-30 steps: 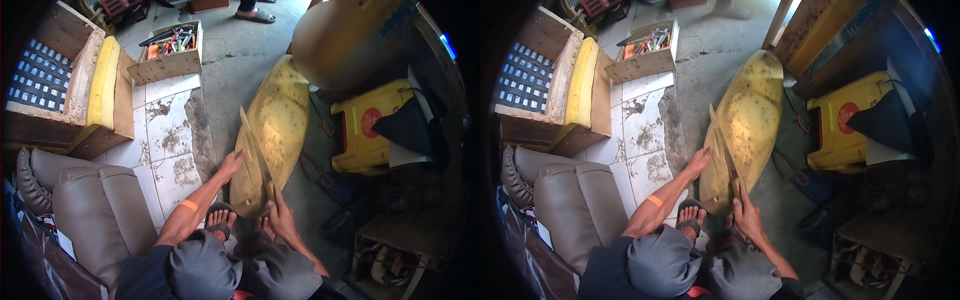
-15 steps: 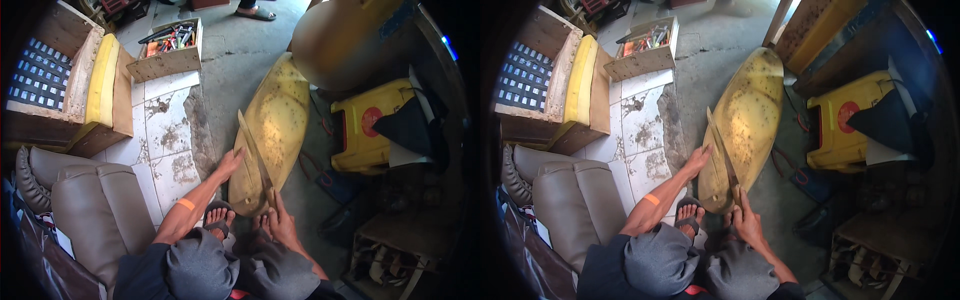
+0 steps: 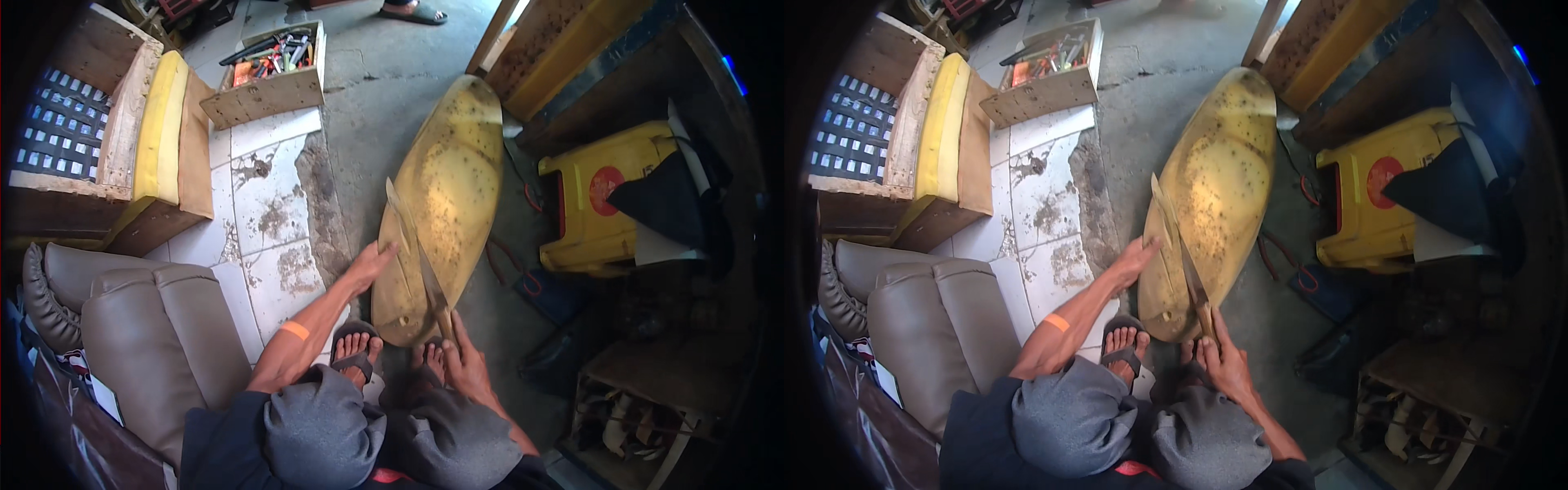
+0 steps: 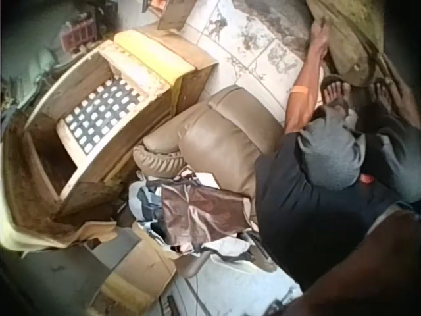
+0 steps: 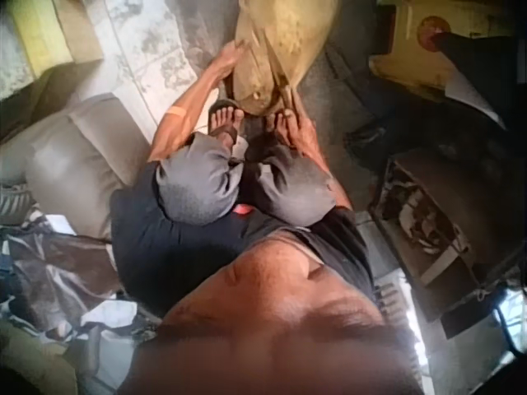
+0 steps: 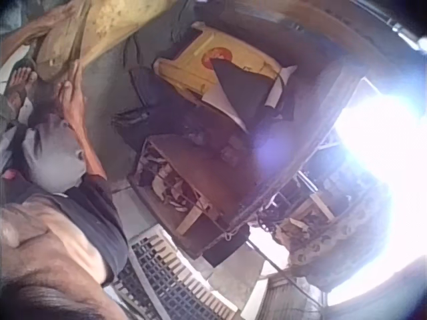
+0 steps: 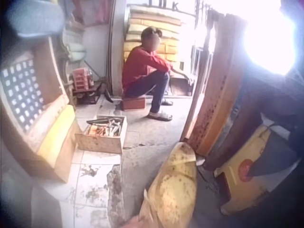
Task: The person removes a plastic cover from a motorcycle seat base, then uses a knife to trim excess foam from the seat. They then place a black leather cover over the foam and adjust it to fit.
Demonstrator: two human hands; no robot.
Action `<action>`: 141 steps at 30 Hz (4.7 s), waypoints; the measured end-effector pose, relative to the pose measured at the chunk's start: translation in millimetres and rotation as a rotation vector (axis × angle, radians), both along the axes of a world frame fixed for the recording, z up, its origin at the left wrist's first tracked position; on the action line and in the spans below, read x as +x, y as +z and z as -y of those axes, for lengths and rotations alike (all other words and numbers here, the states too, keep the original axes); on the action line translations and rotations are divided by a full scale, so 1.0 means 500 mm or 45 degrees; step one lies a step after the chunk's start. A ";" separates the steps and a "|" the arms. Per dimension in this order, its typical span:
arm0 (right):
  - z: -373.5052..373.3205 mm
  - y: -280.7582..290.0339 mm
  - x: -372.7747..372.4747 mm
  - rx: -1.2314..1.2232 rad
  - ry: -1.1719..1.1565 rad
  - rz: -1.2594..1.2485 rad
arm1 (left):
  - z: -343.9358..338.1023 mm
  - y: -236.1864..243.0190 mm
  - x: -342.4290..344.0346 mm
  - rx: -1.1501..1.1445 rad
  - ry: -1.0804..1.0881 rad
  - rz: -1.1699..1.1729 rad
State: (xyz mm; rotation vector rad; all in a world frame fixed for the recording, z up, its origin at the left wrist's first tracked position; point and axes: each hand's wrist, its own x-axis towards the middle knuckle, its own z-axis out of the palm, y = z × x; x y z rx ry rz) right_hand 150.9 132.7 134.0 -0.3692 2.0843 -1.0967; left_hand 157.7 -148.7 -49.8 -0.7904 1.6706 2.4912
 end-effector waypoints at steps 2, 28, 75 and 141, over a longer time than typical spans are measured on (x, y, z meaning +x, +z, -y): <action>0.031 -0.007 -0.016 0.075 0.048 -0.017 | 0.018 0.000 -0.016 -0.166 0.013 -0.062; 0.037 0.033 -0.037 0.243 0.110 0.108 | -0.008 0.030 0.048 0.311 -0.109 0.013; 0.028 0.013 -0.017 0.161 0.217 0.064 | -0.003 0.025 0.076 0.227 -0.072 0.013; -0.111 -0.075 0.046 0.058 0.304 0.131 | -0.079 0.084 0.182 -0.489 -0.521 0.265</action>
